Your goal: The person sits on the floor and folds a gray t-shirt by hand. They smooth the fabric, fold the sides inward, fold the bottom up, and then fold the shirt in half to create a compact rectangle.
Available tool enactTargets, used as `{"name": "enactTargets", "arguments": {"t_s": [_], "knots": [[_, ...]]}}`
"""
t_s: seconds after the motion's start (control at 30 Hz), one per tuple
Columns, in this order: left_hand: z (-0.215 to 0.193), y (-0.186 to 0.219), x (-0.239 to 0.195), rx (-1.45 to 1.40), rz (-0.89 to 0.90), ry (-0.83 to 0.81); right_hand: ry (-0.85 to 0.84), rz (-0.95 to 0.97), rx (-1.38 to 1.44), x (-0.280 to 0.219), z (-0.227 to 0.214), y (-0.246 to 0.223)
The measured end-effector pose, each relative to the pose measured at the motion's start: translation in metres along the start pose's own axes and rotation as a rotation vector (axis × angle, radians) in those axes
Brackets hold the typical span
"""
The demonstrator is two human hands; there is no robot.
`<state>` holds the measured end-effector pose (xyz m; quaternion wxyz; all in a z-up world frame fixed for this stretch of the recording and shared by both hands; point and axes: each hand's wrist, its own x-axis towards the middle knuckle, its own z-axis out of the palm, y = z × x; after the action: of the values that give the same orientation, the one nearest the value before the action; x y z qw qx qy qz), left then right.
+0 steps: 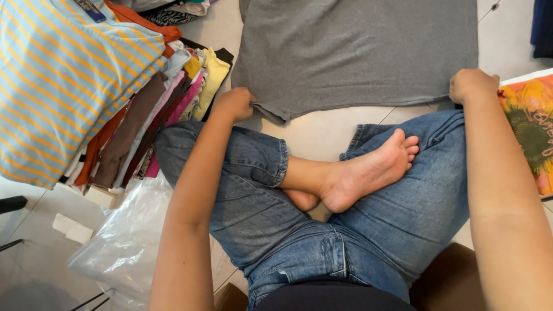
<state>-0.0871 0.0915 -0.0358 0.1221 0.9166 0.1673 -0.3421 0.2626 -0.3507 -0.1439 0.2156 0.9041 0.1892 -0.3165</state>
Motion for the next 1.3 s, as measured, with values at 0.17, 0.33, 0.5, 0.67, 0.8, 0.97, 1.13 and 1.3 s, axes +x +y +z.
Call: {"name": "enactTargets", "arguments": {"t_s": [0.17, 0.33, 0.5, 0.67, 0.8, 0.97, 1.13, 1.3], "knots": [[-0.029, 0.018, -0.023, -0.051, -0.062, -0.237, -0.098, 0.064, 0.016, -0.021, -0.015, -0.012], [-0.007, -0.017, 0.03, -0.461, -0.117, 0.526, 0.276, -0.02, -0.051, -0.035, -0.012, -0.025], [0.041, -0.085, 0.145, -0.685, -0.201, 0.888, 0.371, -0.303, 0.2, -0.13, -0.022, -0.121], [0.02, -0.1, 0.201, -0.927, -0.399, 0.915, 0.12, -0.558, 0.304, -0.196, -0.072, -0.164], [-0.018, -0.076, 0.198, -0.845, -0.514, 0.765, -0.018, -0.359, 0.25, -0.16, -0.05, -0.164], [-0.056, -0.052, 0.187, -0.729, -0.533, 0.75, -0.094, -0.319, 0.279, -0.154, -0.049, -0.167], [-0.054, -0.075, 0.211, -0.779, -0.441, 0.741, -0.062, -0.339, 0.275, -0.143, -0.04, -0.168], [-0.076, -0.091, 0.193, -0.815, -0.471, 0.972, -0.056, -0.346, 0.289, -0.146, -0.045, -0.168]]}}
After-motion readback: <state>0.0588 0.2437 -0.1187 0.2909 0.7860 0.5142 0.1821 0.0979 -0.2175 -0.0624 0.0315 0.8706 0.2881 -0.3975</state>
